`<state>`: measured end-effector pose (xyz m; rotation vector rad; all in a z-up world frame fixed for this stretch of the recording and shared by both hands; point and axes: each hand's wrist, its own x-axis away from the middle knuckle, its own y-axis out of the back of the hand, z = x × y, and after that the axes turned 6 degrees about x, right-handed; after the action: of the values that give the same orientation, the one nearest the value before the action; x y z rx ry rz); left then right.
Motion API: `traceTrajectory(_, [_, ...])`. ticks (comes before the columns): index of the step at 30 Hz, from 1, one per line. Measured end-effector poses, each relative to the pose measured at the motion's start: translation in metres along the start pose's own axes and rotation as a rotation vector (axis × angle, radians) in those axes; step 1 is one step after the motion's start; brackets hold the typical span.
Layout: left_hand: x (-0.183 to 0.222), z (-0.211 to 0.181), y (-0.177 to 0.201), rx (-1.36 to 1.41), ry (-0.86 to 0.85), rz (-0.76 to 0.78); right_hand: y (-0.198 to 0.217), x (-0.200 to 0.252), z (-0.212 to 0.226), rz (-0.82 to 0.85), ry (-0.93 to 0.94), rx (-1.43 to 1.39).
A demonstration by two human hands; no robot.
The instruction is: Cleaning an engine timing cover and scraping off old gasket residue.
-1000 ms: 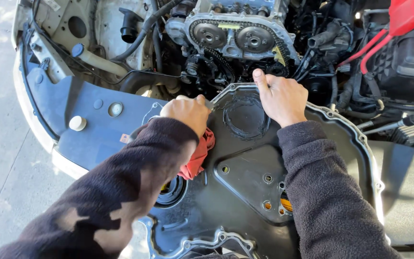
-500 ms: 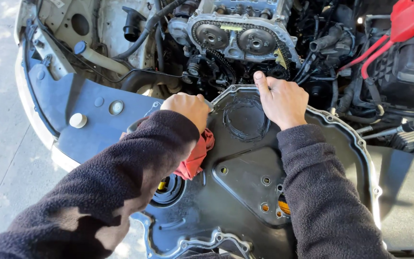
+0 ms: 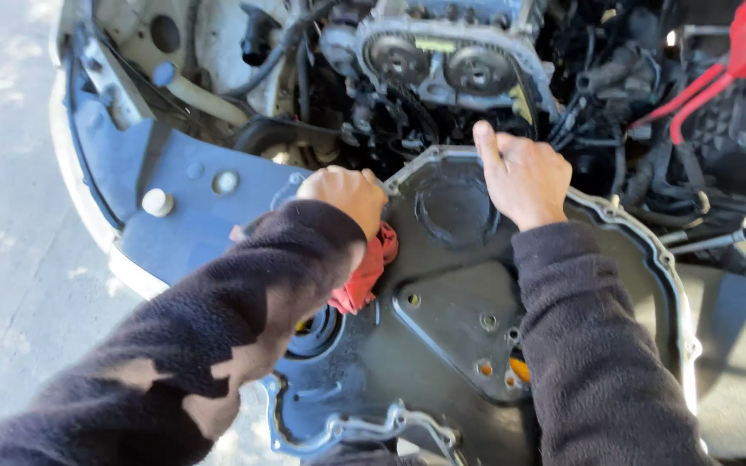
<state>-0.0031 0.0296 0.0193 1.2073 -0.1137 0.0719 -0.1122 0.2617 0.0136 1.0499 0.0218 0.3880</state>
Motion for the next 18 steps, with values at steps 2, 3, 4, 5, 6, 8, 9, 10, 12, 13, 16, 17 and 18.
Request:
traceTrajectory(2, [0.002,-0.008,-0.002,0.000,0.023,0.024,-0.002,0.003,-0.004,0.040,-0.016,0.014])
traceTrajectory(3, [-0.003,-0.010,-0.004,0.004,0.011,0.027,-0.002,0.003,-0.007,0.042,-0.028,0.015])
traceTrajectory(4, [-0.004,-0.009,-0.006,0.030,0.034,0.033,-0.002,0.002,-0.005,0.029,-0.024,0.008])
traceTrajectory(5, [-0.004,-0.007,-0.007,0.056,0.056,0.040,-0.003,0.002,-0.002,0.016,-0.020,0.000])
traceTrajectory(6, [-0.009,-0.007,-0.010,0.049,0.068,0.031,-0.003,0.001,-0.001,0.008,-0.006,-0.003])
traceTrajectory(8, [-0.020,-0.011,-0.018,0.030,0.098,-0.008,-0.003,0.002,-0.003,0.000,-0.009,0.002])
traceTrajectory(9, [-0.017,-0.008,-0.018,0.032,0.104,-0.009,-0.004,-0.001,-0.002,0.000,-0.003,0.005])
traceTrajectory(10, [-0.017,-0.009,-0.020,0.029,0.102,0.003,-0.005,-0.002,-0.006,-0.001,-0.003,0.005])
traceTrajectory(12, [-0.007,-0.011,-0.018,0.025,0.090,0.029,-0.007,0.000,-0.008,0.011,-0.014,0.000])
traceTrajectory(13, [0.003,-0.011,-0.014,-0.025,0.081,0.034,-0.006,0.003,-0.006,0.019,-0.014,-0.006])
traceTrajectory(16, [-0.004,-0.015,0.001,-0.062,0.053,0.003,-0.001,0.000,-0.004,0.012,-0.024,-0.002])
traceTrajectory(17, [-0.006,-0.018,0.003,-0.043,0.045,-0.014,-0.002,0.000,-0.002,0.020,-0.026,0.010])
traceTrajectory(18, [-0.003,-0.016,0.002,-0.046,0.043,-0.012,0.000,0.002,0.000,0.021,-0.028,0.006])
